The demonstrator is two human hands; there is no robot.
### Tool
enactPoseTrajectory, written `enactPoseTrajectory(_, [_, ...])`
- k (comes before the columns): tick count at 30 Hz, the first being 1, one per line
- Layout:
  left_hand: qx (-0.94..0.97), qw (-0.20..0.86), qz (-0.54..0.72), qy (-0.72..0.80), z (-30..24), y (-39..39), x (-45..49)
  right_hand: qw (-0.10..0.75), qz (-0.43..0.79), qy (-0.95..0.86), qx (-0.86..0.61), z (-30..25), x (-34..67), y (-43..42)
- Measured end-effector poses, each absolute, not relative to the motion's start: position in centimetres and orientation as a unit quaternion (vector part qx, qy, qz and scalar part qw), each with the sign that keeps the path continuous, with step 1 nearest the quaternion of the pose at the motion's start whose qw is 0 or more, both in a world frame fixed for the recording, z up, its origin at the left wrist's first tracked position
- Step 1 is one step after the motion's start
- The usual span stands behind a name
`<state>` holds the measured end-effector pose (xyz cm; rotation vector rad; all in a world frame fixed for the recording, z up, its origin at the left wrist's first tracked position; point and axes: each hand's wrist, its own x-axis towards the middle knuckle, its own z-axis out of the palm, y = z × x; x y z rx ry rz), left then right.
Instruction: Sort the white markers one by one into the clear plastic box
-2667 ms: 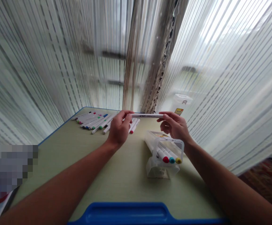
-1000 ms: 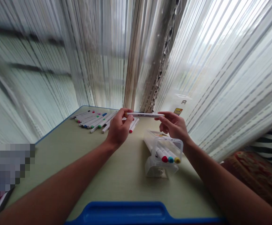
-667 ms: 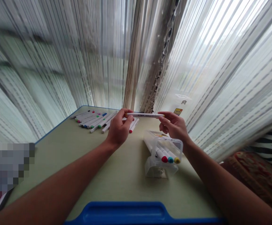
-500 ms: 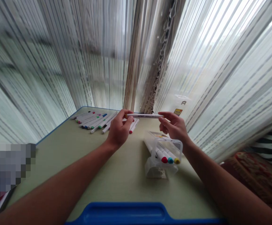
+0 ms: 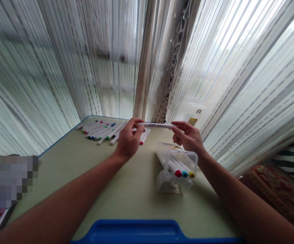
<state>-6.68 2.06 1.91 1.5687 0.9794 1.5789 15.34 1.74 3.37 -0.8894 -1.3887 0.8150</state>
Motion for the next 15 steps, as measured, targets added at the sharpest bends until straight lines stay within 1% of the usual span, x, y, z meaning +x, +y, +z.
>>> enactPoseTrajectory(15, [0.604, 0.359, 0.604, 0.377, 2.12, 1.72, -6.67, 0.609, 0.358, -0.599, -0.378, 3.48, 15.17, 1.49])
